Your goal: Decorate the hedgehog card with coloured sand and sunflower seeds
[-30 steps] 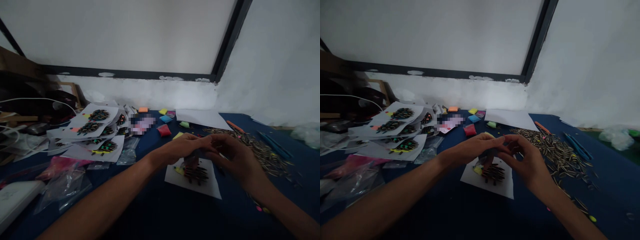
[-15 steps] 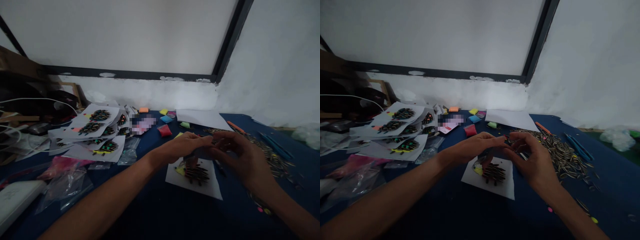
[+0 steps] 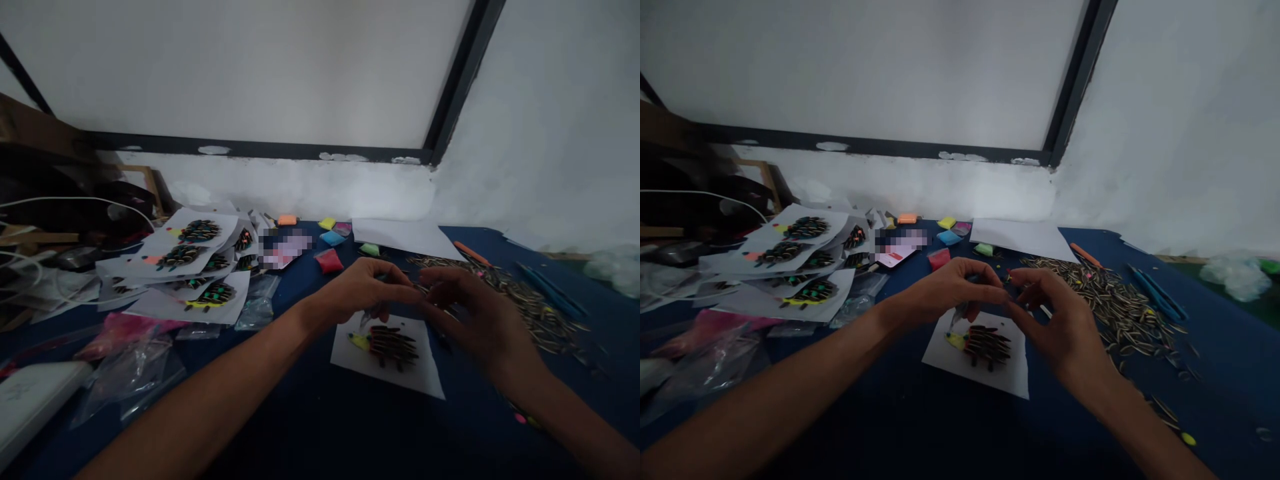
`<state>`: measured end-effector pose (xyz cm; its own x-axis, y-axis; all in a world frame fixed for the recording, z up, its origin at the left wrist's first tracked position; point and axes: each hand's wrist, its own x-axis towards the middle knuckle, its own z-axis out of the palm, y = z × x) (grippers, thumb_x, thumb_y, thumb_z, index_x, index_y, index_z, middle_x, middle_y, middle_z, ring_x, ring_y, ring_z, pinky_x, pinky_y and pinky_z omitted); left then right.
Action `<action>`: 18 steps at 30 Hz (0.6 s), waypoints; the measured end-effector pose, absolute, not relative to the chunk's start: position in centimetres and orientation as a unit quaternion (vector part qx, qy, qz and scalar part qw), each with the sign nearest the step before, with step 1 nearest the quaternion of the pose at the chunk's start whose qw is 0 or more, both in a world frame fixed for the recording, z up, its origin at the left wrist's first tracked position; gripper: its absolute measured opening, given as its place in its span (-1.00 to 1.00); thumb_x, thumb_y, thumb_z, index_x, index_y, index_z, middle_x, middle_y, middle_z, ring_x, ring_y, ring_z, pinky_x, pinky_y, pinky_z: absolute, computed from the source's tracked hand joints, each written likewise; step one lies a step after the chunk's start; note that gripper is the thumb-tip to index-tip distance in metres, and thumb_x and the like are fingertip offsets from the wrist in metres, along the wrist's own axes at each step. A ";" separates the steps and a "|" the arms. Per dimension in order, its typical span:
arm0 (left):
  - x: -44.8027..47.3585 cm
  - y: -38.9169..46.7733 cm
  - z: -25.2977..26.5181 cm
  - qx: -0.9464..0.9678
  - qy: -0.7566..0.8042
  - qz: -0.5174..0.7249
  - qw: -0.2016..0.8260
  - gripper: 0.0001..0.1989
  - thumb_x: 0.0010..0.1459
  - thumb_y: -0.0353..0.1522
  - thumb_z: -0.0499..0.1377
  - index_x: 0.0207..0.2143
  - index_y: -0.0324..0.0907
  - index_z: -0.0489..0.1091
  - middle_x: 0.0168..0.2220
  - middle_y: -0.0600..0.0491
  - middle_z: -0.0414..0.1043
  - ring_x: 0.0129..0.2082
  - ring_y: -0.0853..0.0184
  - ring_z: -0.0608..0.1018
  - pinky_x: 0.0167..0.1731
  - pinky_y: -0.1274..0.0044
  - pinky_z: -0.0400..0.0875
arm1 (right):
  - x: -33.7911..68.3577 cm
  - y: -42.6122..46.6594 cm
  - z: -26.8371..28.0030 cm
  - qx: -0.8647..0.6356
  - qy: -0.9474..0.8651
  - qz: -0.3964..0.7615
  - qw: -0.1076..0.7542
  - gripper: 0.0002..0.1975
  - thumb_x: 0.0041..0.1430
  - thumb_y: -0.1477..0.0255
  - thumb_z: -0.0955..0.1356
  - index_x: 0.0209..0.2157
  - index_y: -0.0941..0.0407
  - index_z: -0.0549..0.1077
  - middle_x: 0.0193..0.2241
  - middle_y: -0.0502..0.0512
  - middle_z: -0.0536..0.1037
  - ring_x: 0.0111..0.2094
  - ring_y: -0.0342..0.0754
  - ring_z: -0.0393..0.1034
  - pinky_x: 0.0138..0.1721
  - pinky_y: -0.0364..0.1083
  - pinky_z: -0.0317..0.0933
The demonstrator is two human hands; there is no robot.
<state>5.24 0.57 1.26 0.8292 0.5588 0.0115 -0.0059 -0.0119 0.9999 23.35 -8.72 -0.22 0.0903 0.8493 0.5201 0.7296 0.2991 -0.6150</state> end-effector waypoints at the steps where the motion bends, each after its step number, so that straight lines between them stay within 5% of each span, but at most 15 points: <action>1: 5.3 0.5 1.3 0.678 0.206 0.213 0.673 -0.63 -0.04 -0.14 0.39 -0.36 -0.24 0.44 -0.46 0.15 0.38 -0.61 0.55 0.38 -0.58 0.61 0.23 | 23.2 -8.7 -0.1 -0.587 -0.670 0.072 0.449 -0.65 0.09 0.14 0.43 -0.15 0.03 0.47 -0.44 0.05 0.53 -0.45 0.01 0.46 -0.41 0.02 0.37; 11: 5.3 0.3 1.1 0.702 0.183 0.177 0.665 -0.55 0.11 0.00 0.22 -0.35 -0.24 0.50 -0.66 0.17 0.29 -0.66 0.51 0.34 -0.62 0.62 0.14 | 23.1 -8.8 0.0 -0.575 -0.664 0.122 0.463 -0.71 0.05 0.16 0.47 -0.29 0.02 0.43 -0.35 0.06 0.53 -0.39 0.00 0.45 -0.39 -0.02 0.35; 18: 5.2 0.5 1.0 0.699 0.154 0.152 0.682 -0.55 0.15 0.01 0.18 -0.37 -0.23 0.48 -0.63 0.17 0.31 -0.64 0.51 0.37 -0.60 0.61 0.21 | 23.3 -8.7 -0.2 -0.577 -0.668 0.094 0.461 -0.69 0.06 0.13 0.46 -0.28 0.01 0.41 -0.35 0.06 0.52 -0.42 -0.02 0.42 -0.39 -0.01 0.34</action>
<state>5.22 0.45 1.03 0.9064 0.4224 0.0030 0.0073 -0.0228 0.9997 23.30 -8.67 -0.18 0.0891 0.8571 0.5073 0.6842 0.3175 -0.6566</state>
